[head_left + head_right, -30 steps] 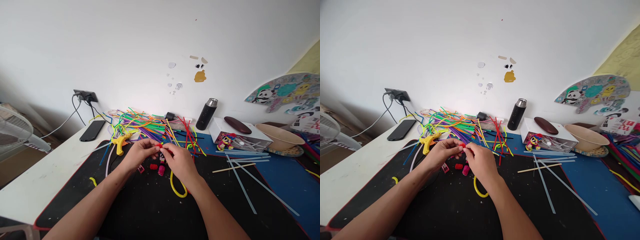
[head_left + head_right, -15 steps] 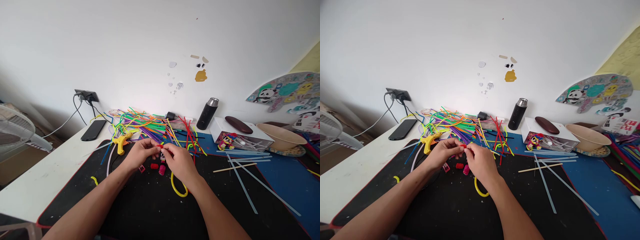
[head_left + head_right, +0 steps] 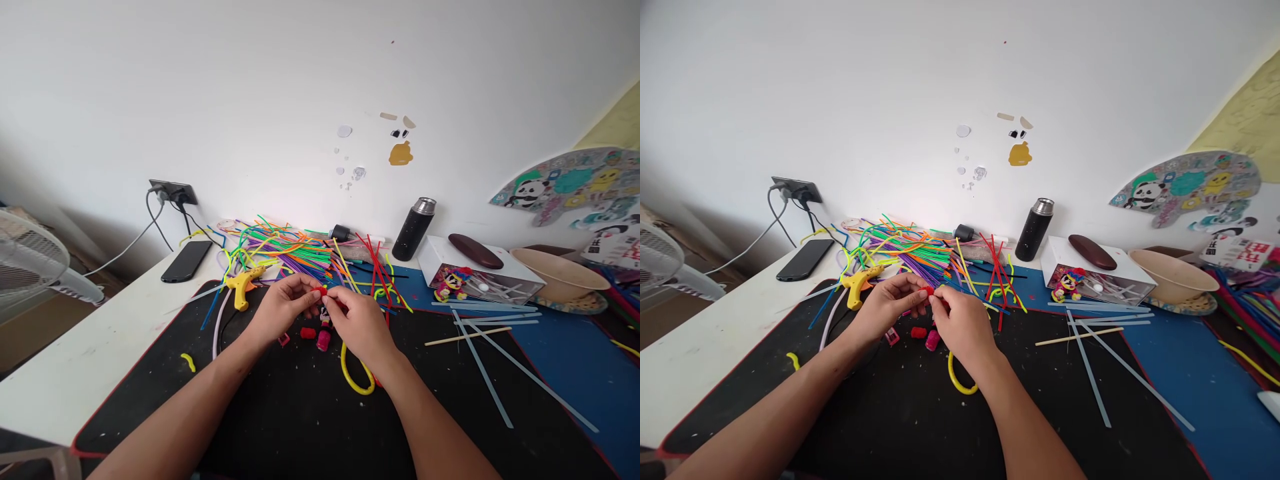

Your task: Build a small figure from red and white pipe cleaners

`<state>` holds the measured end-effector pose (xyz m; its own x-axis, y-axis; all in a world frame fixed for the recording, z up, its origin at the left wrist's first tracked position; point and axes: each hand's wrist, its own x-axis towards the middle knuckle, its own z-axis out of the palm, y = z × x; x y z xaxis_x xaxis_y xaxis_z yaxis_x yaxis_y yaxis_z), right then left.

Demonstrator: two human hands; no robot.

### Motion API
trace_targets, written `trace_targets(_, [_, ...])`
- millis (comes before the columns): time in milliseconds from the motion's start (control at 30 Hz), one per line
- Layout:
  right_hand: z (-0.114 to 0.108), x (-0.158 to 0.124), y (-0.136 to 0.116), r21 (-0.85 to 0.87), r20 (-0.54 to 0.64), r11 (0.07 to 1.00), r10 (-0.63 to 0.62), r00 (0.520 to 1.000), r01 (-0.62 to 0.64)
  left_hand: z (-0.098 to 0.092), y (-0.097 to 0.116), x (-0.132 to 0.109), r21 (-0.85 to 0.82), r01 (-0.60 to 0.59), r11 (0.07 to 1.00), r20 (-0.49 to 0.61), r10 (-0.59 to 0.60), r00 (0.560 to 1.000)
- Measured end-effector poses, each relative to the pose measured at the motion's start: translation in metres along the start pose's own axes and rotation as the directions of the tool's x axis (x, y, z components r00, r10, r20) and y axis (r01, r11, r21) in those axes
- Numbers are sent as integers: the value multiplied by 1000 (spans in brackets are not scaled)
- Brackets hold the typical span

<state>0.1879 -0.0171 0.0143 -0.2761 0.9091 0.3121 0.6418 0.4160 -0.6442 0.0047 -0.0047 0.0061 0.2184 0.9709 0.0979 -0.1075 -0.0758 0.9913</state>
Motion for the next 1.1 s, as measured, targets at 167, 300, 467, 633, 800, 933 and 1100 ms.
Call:
trace_targets(167, [1,-1,-1,-36,18,999,-23,1000,23,-1,-4,0,-15,12,1000,36,-11,999])
trace_targets(300, [2,0,-1,-57,31,998,-19,999,21,-1,-7,2,-31,29,999,58,-27,998])
trace_targets(467, [0,1,0,-30,5,1000,5,1000,-5,0,-5,2,12,13,1000,40,-13,999])
trace_targets(633, [-1,0,-1,-36,17,999,4,1000,-3,-1,-2,0,58,-12,998,46,10,999])
trace_targets(800, [2,0,0,-136,64,991,-10,998,18,-6,-9,1,213,-73,974,-16,79,997])
trace_targets(933, [4,0,0,-215,124,973,-58,991,84,-10,-14,2,343,-100,934,-38,121,992])
trace_targets(1100, [4,0,-1,-287,157,948,-99,983,141,-8,-13,2,396,-111,912,-43,139,989])
